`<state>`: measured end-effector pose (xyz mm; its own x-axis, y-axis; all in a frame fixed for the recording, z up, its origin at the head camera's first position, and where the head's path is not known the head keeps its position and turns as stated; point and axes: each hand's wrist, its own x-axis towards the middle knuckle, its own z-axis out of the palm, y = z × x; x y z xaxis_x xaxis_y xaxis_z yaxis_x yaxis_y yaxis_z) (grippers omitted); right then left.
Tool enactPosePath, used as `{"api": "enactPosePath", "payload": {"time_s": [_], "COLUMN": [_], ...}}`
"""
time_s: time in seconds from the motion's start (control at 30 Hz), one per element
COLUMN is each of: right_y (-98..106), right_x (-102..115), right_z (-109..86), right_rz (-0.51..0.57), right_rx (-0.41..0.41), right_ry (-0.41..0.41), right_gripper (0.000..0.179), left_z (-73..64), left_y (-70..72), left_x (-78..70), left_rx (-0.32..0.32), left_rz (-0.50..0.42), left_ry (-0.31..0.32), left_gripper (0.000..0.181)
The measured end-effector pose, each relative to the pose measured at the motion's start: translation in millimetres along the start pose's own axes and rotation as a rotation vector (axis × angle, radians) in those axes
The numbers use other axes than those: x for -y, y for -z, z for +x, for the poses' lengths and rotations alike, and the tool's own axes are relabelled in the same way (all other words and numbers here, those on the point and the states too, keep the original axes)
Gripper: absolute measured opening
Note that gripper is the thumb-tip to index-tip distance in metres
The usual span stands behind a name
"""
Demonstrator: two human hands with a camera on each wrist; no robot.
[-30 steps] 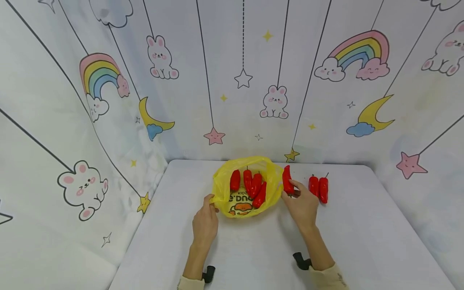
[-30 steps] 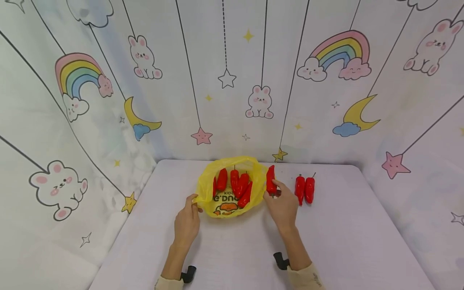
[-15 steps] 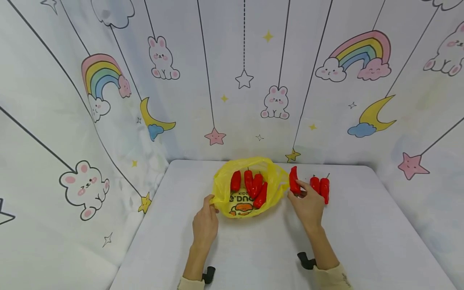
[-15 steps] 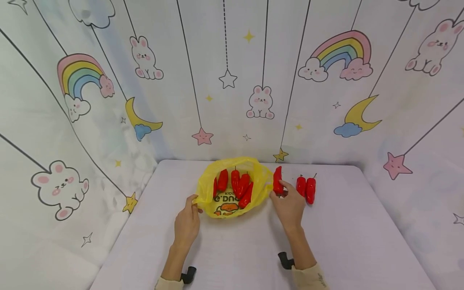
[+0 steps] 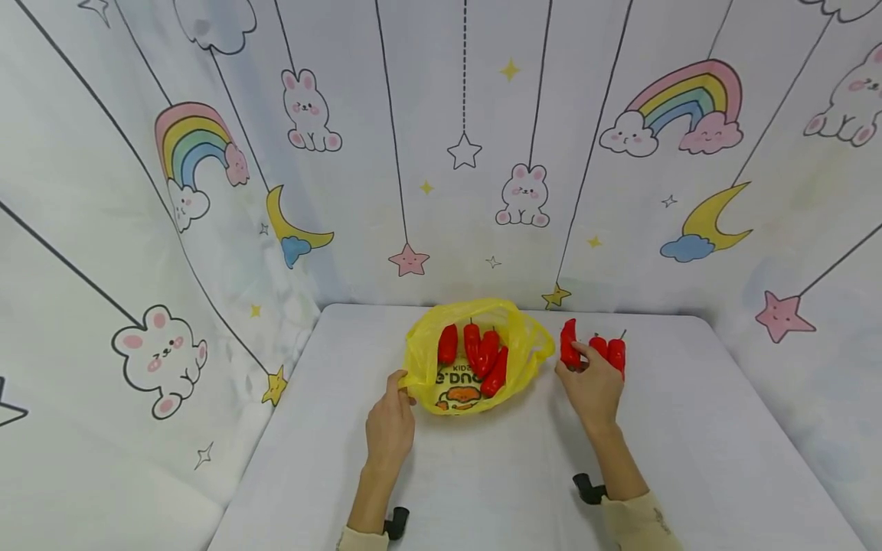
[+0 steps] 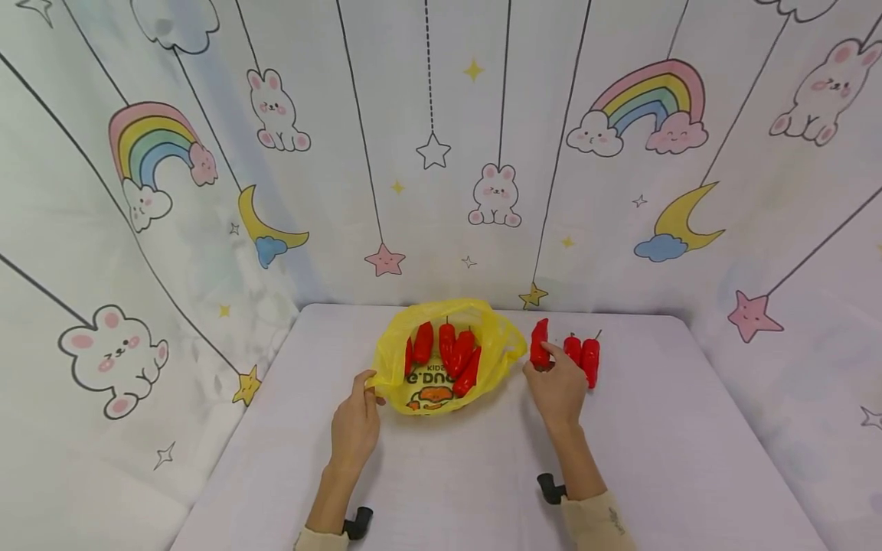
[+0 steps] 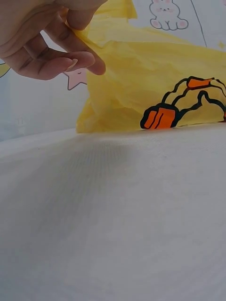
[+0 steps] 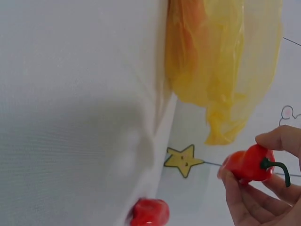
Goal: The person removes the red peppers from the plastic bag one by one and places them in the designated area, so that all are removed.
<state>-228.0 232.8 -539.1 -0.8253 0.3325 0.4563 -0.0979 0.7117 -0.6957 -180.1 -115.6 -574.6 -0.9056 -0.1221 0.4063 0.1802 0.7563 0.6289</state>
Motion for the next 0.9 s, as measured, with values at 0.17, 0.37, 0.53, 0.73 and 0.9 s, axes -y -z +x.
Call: {"api": "enactPosePath", "payload": {"time_s": [0.17,0.37,0.53,0.73,0.9], "right_y": [-5,-9,-10,-11,-12], "right_x": [-9,-15,-22,-33,-41], "right_z": [2.3,2.6,5.8,12.3,15.8], "right_rz": [-0.013,-0.04,-0.069,-0.139,-0.169], "right_rx": [0.002,0.016,0.028,0.057,0.101], "right_ry": [-0.002,-0.013,0.002,0.005,-0.017], "right_gripper": [0.045,0.045,0.046,0.046,0.047], "left_z": [0.4,0.6,0.5,0.4,0.1], "left_y": [0.1,-0.2,-0.5,-0.7,-0.2], "left_x": [0.9,2.0,2.0,1.7,1.2], "left_rx": [-0.001,-0.002,-0.001,-0.003,-0.005], "left_rz": [-0.004,-0.002,-0.004,-0.001,0.001], "left_ry": [-0.008,-0.006,-0.004,-0.005,-0.004], "left_gripper": [0.03,0.03,0.03,0.03,0.03]}}
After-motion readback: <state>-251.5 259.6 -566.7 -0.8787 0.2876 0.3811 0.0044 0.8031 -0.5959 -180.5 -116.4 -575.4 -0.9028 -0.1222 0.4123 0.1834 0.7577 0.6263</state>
